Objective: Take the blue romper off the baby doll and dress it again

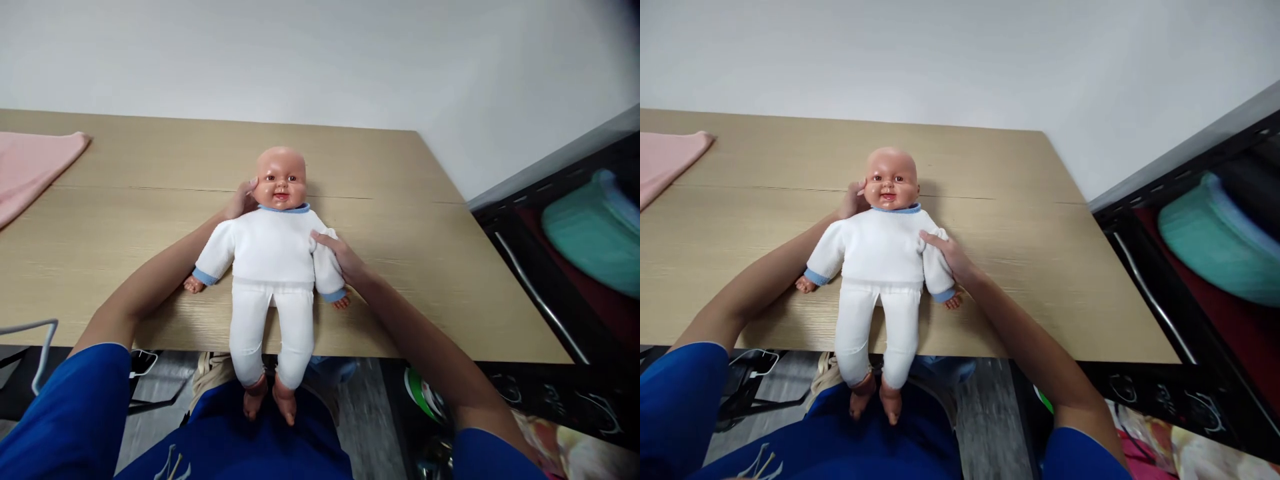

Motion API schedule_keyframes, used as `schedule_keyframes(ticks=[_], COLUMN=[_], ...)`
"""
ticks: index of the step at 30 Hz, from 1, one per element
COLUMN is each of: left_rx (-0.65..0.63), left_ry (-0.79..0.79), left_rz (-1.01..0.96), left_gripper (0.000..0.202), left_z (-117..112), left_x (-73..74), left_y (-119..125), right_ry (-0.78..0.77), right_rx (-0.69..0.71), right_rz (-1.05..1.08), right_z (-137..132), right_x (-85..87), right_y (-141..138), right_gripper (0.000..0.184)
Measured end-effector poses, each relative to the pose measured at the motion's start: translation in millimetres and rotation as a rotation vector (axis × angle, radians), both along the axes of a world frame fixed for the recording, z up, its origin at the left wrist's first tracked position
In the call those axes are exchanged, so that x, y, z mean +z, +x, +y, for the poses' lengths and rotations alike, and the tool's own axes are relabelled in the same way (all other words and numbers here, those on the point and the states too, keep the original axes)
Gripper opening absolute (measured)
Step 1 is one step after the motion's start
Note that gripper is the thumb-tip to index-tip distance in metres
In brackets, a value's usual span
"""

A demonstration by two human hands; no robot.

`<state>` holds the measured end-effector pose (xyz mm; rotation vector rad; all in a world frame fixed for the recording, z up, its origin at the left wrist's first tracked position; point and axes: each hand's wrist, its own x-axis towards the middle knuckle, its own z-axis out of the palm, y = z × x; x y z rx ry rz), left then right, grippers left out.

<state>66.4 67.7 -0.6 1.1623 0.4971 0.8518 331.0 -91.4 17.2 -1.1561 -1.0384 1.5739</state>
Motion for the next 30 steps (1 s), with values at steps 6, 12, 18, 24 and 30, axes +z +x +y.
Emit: schedule_keyframes(ticks=[6,12,18,24,30], left_rx=[-0.012,-0.033,-0.023,0.028,0.02], left_ry=[-0.008,-0.013,-0.042,-0.1,-0.109], left_rz=[0.001,-0.012,-0.019,0.028,0.038], left_gripper=[0.075,0.071,0.067,0.069,0.068], left_z=[11.6,40.5,71.8,92.7,100.4], left_x=[10.2,13.7,12.3,8.0,9.6], left_y=[6.0,2.5,-3.4,-3.3,0.8], right_ry=[0.241,0.302,0.432,0.508,0.569], right_rx=[-0.032,-0.042,-0.131,-0.154,-0.1], right_rz=[-0.193,-0.364,-0.696,-0.813,-0.832], right_z=[7.2,16.9,11.8,14.0,14.8], right_x=[-7.0,-20.9,-27.5,-36.8,-41.2], right_y=[15.9,33.7,36.2,36.8,40.9], right_gripper=[0.088,0.099,0.095,0.091,0.094])
